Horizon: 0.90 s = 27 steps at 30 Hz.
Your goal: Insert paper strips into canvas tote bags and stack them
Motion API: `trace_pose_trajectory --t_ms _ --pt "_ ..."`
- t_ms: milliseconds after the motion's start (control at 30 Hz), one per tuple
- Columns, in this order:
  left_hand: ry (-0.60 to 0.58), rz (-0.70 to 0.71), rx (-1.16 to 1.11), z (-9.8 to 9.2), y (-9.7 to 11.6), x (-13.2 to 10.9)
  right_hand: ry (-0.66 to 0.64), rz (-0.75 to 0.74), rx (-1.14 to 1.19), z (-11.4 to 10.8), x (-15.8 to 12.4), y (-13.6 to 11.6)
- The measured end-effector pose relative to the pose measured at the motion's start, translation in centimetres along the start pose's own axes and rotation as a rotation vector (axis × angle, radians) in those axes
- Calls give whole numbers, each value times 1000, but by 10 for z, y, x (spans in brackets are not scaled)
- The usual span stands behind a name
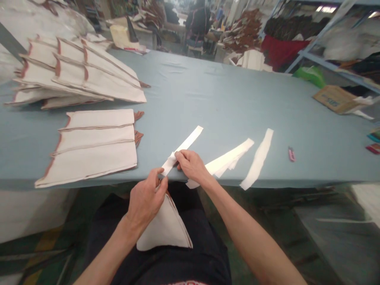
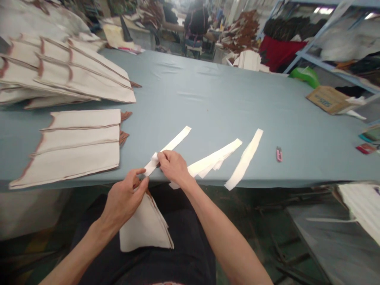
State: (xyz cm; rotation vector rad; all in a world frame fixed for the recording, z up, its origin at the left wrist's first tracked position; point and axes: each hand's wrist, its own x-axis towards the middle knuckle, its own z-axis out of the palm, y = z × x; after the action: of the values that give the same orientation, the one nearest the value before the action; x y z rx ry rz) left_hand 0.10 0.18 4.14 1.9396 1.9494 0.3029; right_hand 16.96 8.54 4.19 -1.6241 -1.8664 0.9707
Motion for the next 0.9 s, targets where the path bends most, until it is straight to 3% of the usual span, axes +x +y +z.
trace_pose_trajectory --t_ms 267,433,667,900 --pt "-110 23 238 -8 20 11 80 3 188 3 -6 2" --pt "-148 58 331 -10 20 13 285 22 349 -24 10 8" --pt "-195 106 349 -16 17 17 487 134 555 -90 103 18" --pt "-252 110 317 -19 15 24 652 319 640 -127 190 46"
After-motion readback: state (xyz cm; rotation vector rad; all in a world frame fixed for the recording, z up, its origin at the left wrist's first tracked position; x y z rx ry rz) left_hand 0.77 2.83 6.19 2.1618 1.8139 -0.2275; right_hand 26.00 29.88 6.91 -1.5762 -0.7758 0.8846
